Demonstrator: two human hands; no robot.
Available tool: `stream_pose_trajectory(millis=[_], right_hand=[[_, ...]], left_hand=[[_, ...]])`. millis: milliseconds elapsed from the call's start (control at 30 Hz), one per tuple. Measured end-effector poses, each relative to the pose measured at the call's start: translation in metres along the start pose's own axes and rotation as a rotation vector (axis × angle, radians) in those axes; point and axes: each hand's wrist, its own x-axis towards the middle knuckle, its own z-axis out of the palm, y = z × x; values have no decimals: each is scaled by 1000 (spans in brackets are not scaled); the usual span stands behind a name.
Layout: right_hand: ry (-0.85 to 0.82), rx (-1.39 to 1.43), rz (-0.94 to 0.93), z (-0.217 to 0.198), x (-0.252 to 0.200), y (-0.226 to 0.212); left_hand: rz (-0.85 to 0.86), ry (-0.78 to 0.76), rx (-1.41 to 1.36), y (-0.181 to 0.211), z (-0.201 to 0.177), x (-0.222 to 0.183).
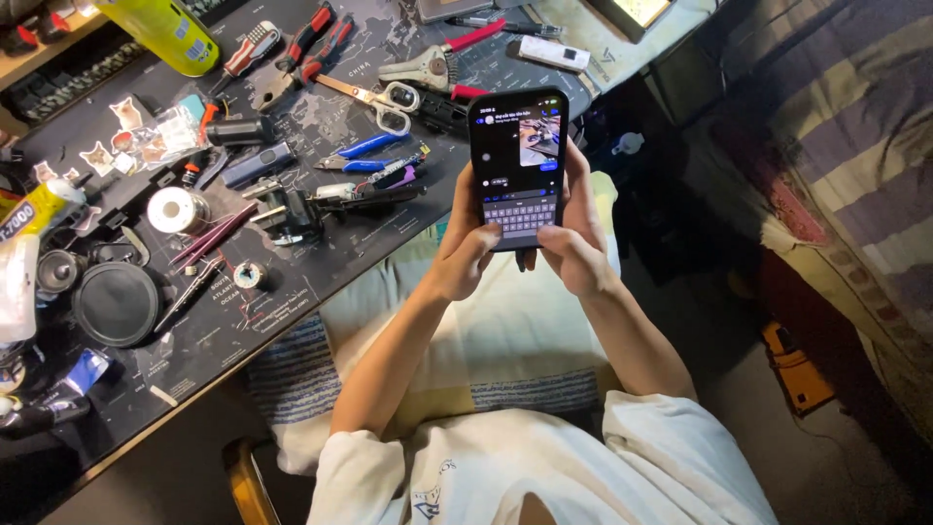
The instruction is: The person is soldering components onto a small circuit board at a cluttered electronics repair workbench.
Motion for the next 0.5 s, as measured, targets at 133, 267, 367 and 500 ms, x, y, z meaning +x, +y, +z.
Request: stream_pose_trajectory(millis=[133, 267, 367, 500], right_hand=[[17, -39, -17, -1, -3, 8], [33, -159, 45, 9, -6, -1], [-11, -128, 58, 4, -9, 4], [1, -105, 46, 3, -6, 6]], left_hand=[[-1, 2, 72, 4, 2, -1], [41, 60, 52, 1, 6, -1], [53, 80, 36, 6, 8, -2], [77, 39, 106, 2, 1, -8]])
